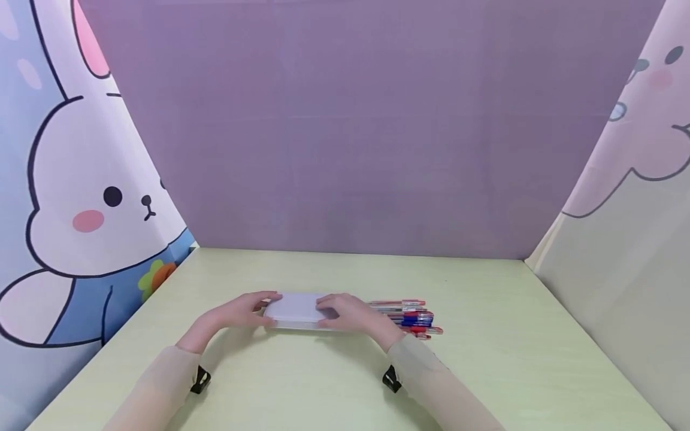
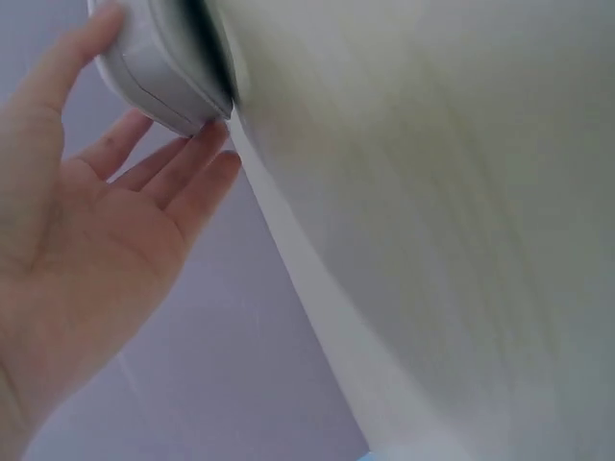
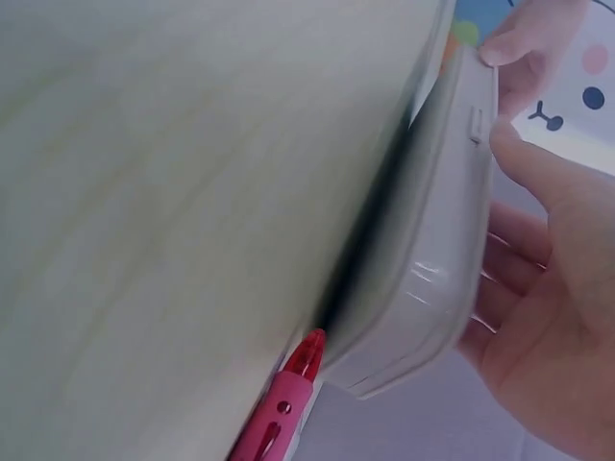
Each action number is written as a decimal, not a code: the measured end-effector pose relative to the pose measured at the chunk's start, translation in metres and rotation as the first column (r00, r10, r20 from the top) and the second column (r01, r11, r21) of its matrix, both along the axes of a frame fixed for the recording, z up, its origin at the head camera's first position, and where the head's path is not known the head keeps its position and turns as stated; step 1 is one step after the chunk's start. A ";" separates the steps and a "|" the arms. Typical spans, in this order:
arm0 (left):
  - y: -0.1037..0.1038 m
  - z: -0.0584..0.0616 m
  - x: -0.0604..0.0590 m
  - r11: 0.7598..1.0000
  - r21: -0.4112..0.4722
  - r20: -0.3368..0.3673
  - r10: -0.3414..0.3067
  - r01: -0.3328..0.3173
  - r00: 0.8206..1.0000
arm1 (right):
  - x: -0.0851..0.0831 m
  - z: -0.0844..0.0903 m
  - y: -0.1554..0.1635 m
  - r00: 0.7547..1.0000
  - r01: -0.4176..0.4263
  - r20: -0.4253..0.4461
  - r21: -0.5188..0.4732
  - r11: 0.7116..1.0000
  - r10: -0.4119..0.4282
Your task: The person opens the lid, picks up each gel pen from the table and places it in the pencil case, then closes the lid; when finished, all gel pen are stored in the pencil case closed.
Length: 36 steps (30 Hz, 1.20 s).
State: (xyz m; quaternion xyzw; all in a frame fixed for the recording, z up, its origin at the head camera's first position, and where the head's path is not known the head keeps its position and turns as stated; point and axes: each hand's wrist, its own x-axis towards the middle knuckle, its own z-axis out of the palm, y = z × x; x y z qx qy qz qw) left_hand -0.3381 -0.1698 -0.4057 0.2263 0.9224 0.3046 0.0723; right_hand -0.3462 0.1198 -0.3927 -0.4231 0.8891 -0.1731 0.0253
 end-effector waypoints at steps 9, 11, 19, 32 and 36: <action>-0.005 -0.003 -0.006 1.000 0.019 0.032 0.013 -0.014 0.999 | -0.004 -0.001 0.003 0.999 -0.013 -0.049 -0.082 0.997 0.009; -0.005 -0.005 -0.008 1.000 0.017 0.037 0.022 -0.023 0.999 | -0.005 -0.001 0.003 0.998 -0.009 -0.057 -0.098 0.995 0.003; -0.002 -0.003 -0.009 0.995 0.021 0.066 0.096 -0.098 0.993 | -0.004 0.005 0.000 0.992 0.003 -0.124 -0.144 0.990 -0.022; -0.003 -0.001 -0.010 0.992 0.077 0.112 0.086 -0.095 0.990 | -0.004 0.003 -0.005 0.918 -0.184 -0.381 -0.153 0.971 0.114; -0.003 -0.001 -0.011 0.989 0.116 0.145 0.069 -0.086 0.987 | -0.003 0.004 -0.008 0.905 -0.170 -0.412 -0.131 0.977 0.102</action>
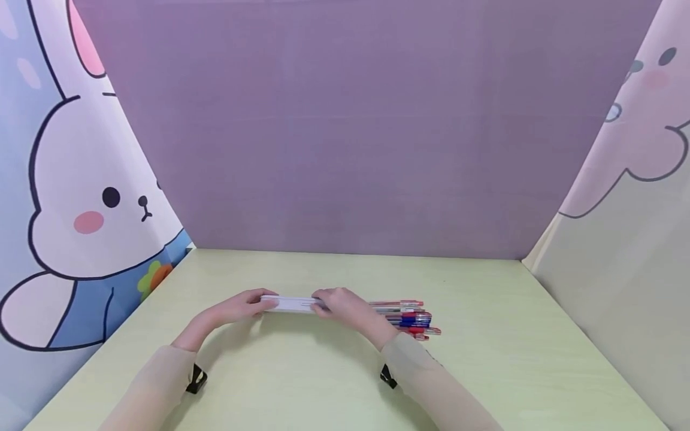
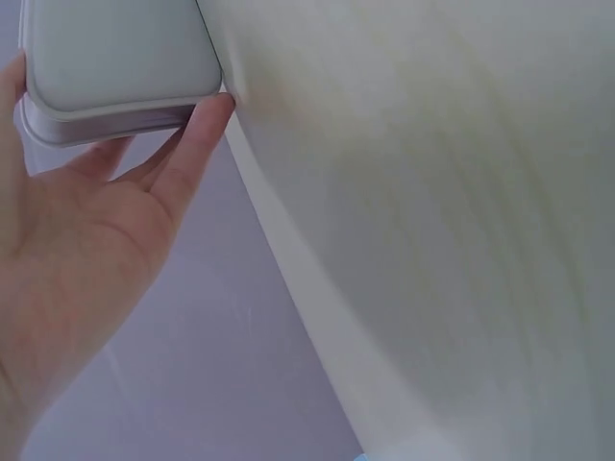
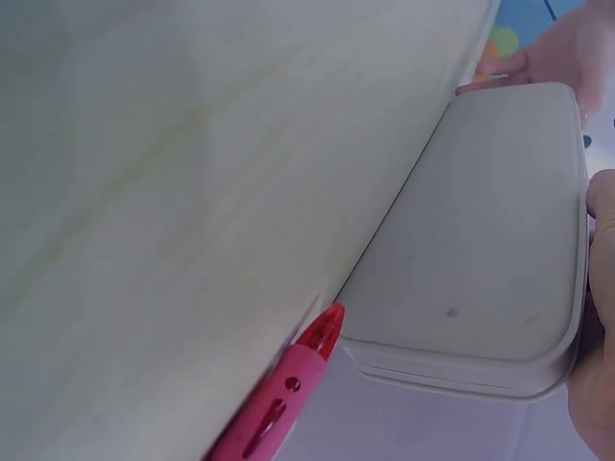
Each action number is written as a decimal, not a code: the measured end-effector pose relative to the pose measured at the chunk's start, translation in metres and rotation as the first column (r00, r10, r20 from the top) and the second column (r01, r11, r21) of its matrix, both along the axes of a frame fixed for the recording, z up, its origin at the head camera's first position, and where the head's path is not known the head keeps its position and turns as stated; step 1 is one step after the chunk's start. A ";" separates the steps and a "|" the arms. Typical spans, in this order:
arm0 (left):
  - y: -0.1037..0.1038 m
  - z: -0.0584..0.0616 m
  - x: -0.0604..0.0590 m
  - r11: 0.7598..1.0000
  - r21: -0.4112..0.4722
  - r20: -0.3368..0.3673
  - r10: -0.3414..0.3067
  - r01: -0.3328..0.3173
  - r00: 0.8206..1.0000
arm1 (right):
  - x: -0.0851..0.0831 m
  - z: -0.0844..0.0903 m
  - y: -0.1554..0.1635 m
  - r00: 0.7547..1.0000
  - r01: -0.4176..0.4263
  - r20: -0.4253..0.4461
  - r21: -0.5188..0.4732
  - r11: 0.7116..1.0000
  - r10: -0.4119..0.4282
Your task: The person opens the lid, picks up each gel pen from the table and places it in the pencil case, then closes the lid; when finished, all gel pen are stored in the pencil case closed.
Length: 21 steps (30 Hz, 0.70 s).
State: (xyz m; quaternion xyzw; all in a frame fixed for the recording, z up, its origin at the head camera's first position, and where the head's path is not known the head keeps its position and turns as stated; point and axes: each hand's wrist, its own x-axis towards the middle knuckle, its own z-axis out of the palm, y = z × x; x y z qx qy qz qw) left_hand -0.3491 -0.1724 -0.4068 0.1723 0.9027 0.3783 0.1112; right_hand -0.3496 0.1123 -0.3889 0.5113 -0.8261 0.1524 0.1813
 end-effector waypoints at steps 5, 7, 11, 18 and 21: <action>0.001 0.005 0.002 1.000 0.002 -0.016 -0.006 0.006 1.000 | 0.000 0.002 -0.003 0.999 0.036 -0.040 0.027 0.999 -0.035; 0.002 0.007 0.002 1.000 -0.016 -0.030 -0.003 0.003 1.000 | -0.001 0.002 -0.002 0.999 0.049 -0.025 0.030 0.998 -0.048; 0.002 0.008 0.004 0.999 -0.050 -0.061 0.001 -0.004 0.998 | -0.004 0.000 0.001 0.998 0.063 0.009 0.015 0.998 -0.063; 0.003 0.002 0.009 0.999 -0.015 -0.018 0.048 -0.048 0.999 | -0.010 0.003 0.008 0.999 0.046 0.023 -0.111 0.993 -0.044; 0.004 0.003 0.012 0.997 0.044 0.029 0.055 -0.056 0.998 | -0.012 0.004 0.011 0.999 0.031 0.022 -0.167 0.985 -0.028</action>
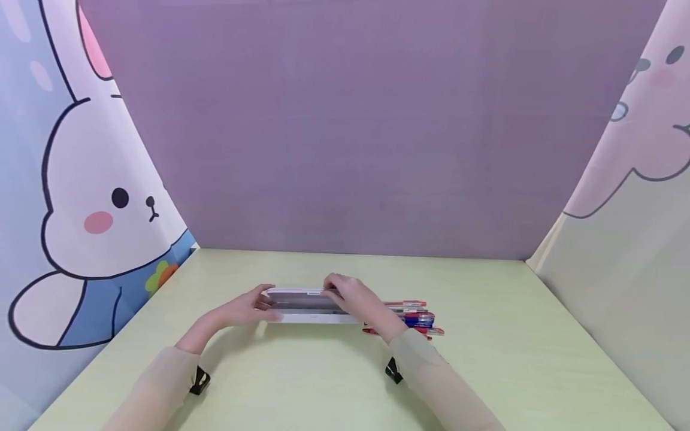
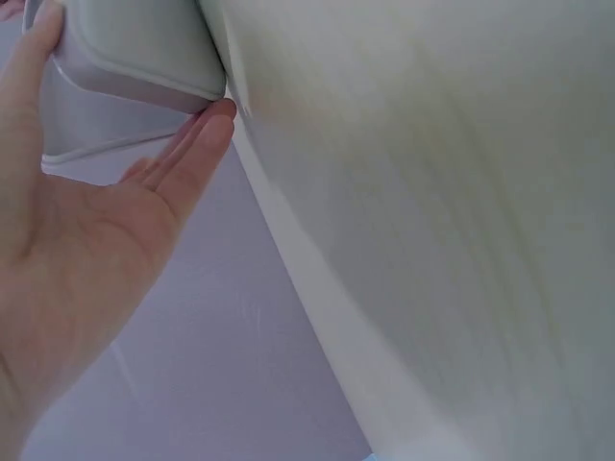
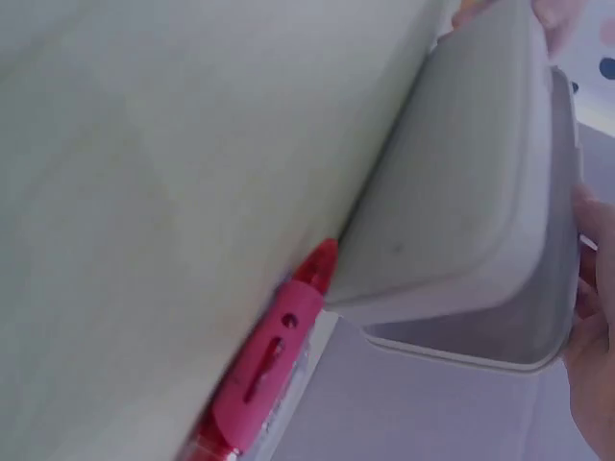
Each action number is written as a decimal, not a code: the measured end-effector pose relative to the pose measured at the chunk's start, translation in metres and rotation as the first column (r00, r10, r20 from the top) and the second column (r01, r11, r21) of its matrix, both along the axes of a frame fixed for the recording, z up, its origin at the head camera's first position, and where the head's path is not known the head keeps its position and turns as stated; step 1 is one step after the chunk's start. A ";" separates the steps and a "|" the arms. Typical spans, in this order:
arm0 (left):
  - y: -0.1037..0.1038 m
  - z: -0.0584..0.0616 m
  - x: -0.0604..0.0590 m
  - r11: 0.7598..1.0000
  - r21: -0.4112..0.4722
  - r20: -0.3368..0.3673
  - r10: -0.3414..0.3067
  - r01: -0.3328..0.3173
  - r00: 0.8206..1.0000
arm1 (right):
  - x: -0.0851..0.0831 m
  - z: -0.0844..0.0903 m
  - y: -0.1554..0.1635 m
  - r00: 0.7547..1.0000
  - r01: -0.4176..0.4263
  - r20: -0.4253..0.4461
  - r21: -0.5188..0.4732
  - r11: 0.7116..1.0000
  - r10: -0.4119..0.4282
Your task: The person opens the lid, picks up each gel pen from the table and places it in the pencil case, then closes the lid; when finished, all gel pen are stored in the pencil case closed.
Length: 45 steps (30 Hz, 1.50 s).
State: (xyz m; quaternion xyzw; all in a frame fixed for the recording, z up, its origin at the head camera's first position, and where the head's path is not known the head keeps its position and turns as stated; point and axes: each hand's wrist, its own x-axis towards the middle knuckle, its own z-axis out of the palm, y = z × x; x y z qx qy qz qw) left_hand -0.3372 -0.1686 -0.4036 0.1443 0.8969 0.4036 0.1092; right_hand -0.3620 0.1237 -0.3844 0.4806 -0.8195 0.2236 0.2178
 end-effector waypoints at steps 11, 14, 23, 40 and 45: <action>0.005 -0.004 0.001 0.995 0.081 0.011 -0.062 0.061 0.998 | -0.011 0.010 0.024 0.994 0.100 0.044 -0.068 0.993 -0.097; 0.005 -0.003 0.000 0.996 -0.023 -0.017 -0.088 0.088 0.996 | -0.013 0.013 0.034 0.989 0.140 0.052 -0.097 0.985 -0.135; 0.005 0.000 0.004 0.991 -0.108 -0.036 -0.085 0.080 0.996 | -0.022 0.012 0.056 0.983 0.179 0.062 -0.102 0.978 -0.173; 0.001 -0.001 0.006 0.984 -0.078 -0.062 -0.167 0.162 0.984 | -0.027 0.002 0.064 0.967 0.253 0.021 0.019 0.967 -0.253; 0.003 -0.005 0.006 0.985 -0.104 -0.088 -0.145 0.136 0.986 | -0.027 -0.002 0.064 0.958 0.259 0.115 0.046 0.965 -0.263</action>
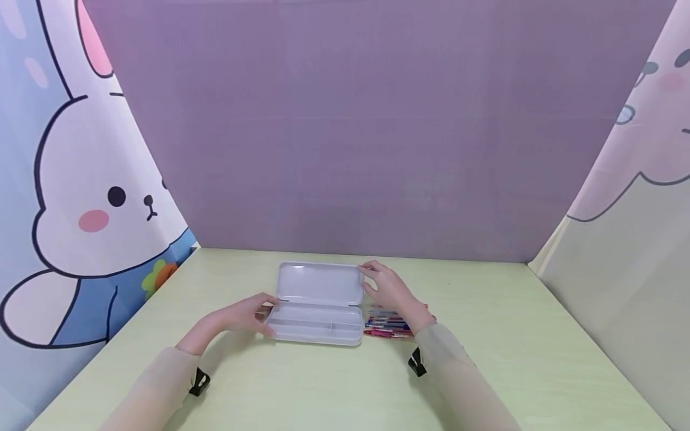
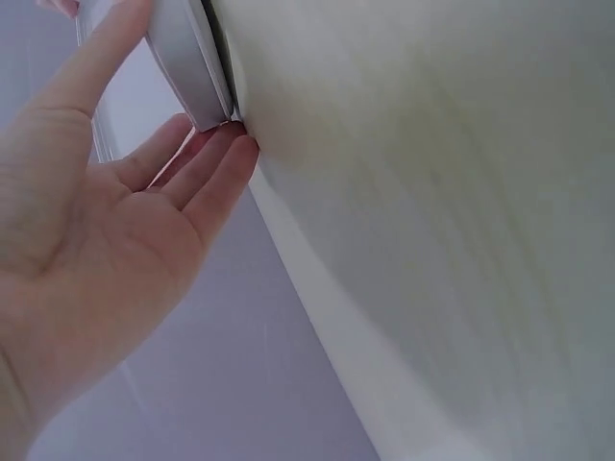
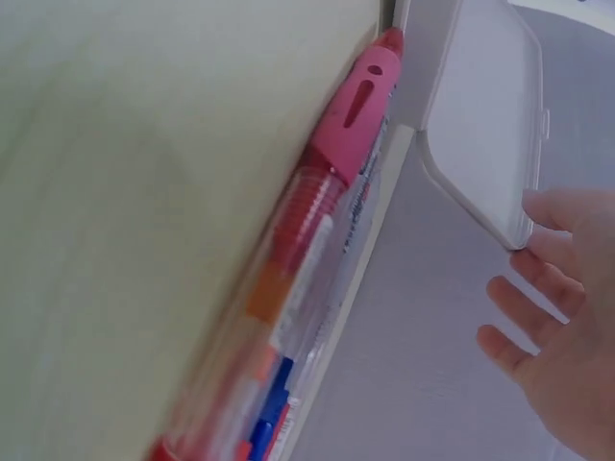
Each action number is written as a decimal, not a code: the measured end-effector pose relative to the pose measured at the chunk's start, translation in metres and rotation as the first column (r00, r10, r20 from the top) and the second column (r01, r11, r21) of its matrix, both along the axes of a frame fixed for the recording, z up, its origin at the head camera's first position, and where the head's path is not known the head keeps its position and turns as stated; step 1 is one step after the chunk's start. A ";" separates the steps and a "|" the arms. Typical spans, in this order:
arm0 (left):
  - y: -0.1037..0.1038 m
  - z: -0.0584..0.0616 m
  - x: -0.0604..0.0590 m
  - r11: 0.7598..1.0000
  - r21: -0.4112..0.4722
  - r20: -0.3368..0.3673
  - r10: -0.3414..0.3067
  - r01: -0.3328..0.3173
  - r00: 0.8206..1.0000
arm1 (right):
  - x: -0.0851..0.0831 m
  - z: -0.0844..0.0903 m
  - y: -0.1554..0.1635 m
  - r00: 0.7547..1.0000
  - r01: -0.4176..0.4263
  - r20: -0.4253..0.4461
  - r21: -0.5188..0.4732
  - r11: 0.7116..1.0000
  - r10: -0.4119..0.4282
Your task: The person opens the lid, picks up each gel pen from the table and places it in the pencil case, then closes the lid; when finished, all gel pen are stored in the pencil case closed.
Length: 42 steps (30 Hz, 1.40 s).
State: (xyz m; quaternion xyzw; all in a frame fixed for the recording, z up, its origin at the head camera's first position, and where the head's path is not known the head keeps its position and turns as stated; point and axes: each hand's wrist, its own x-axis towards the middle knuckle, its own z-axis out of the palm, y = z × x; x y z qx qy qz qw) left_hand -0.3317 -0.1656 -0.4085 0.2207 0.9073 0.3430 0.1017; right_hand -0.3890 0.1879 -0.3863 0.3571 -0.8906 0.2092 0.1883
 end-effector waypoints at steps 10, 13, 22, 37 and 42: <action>0.004 -0.003 -0.001 0.999 0.018 0.028 0.042 -0.043 0.999 | 0.002 -0.004 0.000 0.982 0.010 0.188 -0.002 1.000 -0.009; 0.005 -0.002 -0.002 0.999 0.000 0.024 0.054 -0.054 0.998 | 0.002 -0.004 -0.001 0.978 0.010 0.206 0.010 1.000 -0.012; 0.004 -0.005 -0.004 0.999 -0.025 -0.003 0.046 -0.046 0.999 | -0.001 -0.006 -0.003 0.957 0.036 0.286 0.033 0.999 -0.044; 0.004 -0.002 0.005 0.998 -0.044 -0.001 0.036 -0.036 0.999 | 0.005 -0.007 -0.002 0.943 0.067 0.324 0.042 0.997 -0.077; -0.001 -0.002 0.006 0.998 -0.058 0.011 0.025 -0.024 1.000 | 0.010 -0.005 -0.001 0.961 0.057 0.269 0.037 0.998 -0.065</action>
